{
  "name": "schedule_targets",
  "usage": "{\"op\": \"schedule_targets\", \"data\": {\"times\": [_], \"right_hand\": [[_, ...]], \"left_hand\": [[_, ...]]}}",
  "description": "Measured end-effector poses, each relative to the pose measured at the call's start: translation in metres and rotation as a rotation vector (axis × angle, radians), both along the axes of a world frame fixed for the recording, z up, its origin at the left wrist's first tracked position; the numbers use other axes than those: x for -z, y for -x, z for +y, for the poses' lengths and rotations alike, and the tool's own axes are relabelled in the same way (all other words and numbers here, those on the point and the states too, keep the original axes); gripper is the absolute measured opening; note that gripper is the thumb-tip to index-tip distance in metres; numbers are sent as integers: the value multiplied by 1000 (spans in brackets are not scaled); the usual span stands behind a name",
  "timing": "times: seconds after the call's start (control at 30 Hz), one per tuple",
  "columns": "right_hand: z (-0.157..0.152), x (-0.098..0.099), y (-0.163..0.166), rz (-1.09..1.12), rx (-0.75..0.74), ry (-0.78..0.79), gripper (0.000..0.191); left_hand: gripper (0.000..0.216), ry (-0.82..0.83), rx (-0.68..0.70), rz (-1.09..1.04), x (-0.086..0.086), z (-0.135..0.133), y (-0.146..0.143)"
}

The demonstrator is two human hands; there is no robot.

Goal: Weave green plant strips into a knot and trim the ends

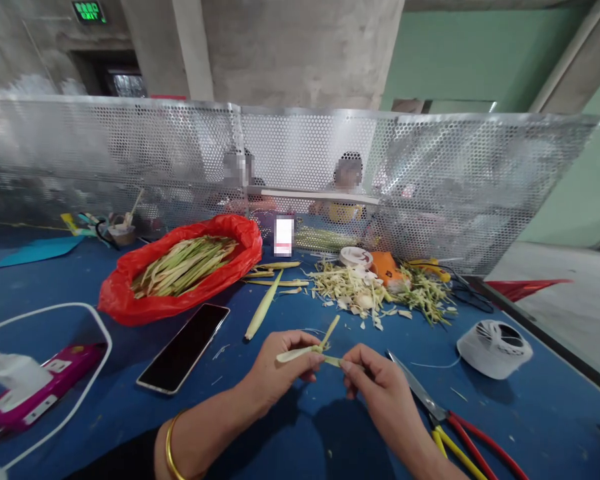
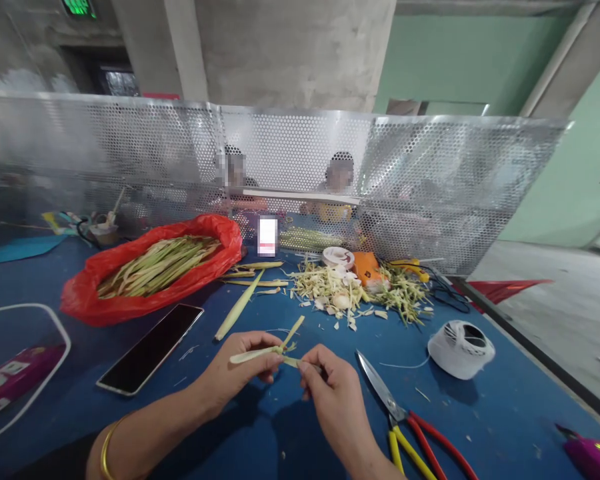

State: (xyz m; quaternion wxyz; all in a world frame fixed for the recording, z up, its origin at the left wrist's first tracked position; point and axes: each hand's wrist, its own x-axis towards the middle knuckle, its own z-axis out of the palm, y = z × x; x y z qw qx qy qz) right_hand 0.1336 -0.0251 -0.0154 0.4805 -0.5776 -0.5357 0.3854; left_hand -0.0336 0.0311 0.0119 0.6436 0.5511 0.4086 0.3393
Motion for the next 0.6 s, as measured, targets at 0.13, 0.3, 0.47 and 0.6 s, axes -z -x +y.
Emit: {"op": "schedule_targets", "data": {"times": [0.13, 0.3, 0.47, 0.6], "right_hand": [[5, -6, -3, 40, -25, 13, 32], [5, -8, 2, 267, -4, 94, 31], [0, -7, 10, 328, 10, 71, 30], [-3, -8, 13, 313, 16, 61, 30]], "left_hand": [[31, 101, 16, 26, 6, 1, 2], [34, 189, 179, 13, 14, -5, -1], [49, 345, 184, -28, 15, -10, -1], [34, 281, 207, 4, 16, -14, -3]]}}
